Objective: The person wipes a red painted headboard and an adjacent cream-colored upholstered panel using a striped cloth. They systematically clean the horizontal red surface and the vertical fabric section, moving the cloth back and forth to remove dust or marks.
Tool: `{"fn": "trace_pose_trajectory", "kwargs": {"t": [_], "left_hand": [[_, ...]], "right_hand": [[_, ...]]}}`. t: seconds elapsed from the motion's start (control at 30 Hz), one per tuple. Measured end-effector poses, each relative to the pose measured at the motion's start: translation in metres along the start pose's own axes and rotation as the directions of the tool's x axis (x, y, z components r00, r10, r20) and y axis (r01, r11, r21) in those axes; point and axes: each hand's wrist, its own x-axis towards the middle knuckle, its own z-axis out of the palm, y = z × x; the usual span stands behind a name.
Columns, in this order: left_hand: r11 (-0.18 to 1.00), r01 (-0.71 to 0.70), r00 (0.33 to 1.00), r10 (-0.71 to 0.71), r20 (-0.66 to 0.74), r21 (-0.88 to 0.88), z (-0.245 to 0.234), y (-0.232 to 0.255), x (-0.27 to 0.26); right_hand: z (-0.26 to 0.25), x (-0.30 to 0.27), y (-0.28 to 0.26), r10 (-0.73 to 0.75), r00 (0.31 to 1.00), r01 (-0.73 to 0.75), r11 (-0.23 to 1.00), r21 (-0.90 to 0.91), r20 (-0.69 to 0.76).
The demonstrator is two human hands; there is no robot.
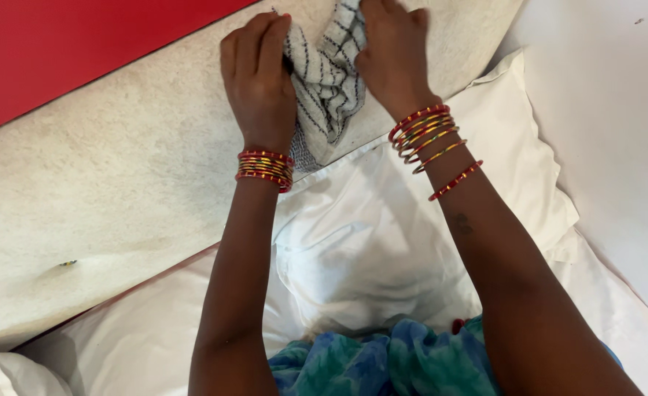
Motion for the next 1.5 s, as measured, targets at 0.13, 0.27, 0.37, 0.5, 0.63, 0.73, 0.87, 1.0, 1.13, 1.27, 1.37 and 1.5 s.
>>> {"fn": "trace_pose_trajectory", "kwargs": {"t": [0.13, 0.27, 0.37, 0.5, 0.63, 0.73, 0.87, 1.0, 1.13, 1.27, 1.37, 1.5], "left_hand": [[0.981, 0.127, 0.984, -0.144, -0.108, -0.145, -0.007, -0.010, 0.002], [0.962, 0.187, 0.934, -0.236, -0.270, -0.197, -0.016, -0.024, 0.012], [0.968, 0.197, 0.939, -0.232, -0.255, -0.152, -0.016, -0.027, 0.018], [0.969, 0.247, 0.965, -0.246, -0.093, -0.004, -0.008, -0.007, 0.004], [0.983, 0.180, 0.981, -0.183, 0.062, 0.046, 0.013, 0.016, -0.005], [0.987, 0.094, 0.986, -0.111, 0.128, 0.128, 0.030, 0.028, 0.000], [0.987, 0.092, 0.971, -0.117, 0.208, 0.129, 0.036, 0.036, 0.005], [0.990, 0.068, 0.979, -0.090, 0.183, 0.126, 0.043, 0.039, 0.007], [0.992, 0.055, 0.988, -0.071, 0.139, 0.116, 0.054, 0.041, 0.006], [0.996, 0.024, 0.985, -0.038, 0.170, 0.084, 0.060, 0.045, 0.001], [0.998, -0.001, 0.983, -0.010, 0.185, 0.059, 0.067, 0.048, -0.004], [0.997, -0.064, 0.972, 0.052, 0.231, 0.044, 0.073, 0.050, -0.018]], "right_hand": [[0.002, 0.003, -0.031, -0.090, 0.995, 0.095, 0.964, 0.250, -0.034], [0.004, -0.003, -0.069, -0.221, 0.969, 0.245, 0.912, 0.329, -0.110], [0.021, -0.005, -0.087, -0.311, 0.945, 0.327, 0.916, 0.234, -0.103], [0.045, -0.004, -0.077, -0.252, 0.964, 0.261, 0.957, 0.125, -0.079], [0.055, 0.000, -0.037, -0.139, 0.981, 0.133, 0.990, -0.048, -0.139], [0.055, 0.001, -0.017, -0.104, 0.977, 0.086, 0.991, -0.102, -0.187], [0.050, -0.002, -0.007, -0.097, 0.980, 0.096, 0.995, -0.009, -0.173], [0.042, -0.001, -0.001, -0.114, 0.985, 0.105, 0.992, -0.077, -0.132], [0.030, -0.003, 0.004, -0.111, 0.989, 0.098, 0.987, -0.125, -0.102], [0.030, -0.006, 0.015, -0.077, 0.989, 0.059, 0.989, -0.139, -0.125], [0.039, -0.009, 0.028, -0.100, 0.982, 0.065, 0.976, -0.206, -0.163], [0.059, -0.023, 0.043, -0.043, 0.981, 0.013, 0.988, -0.154, -0.191]]}}
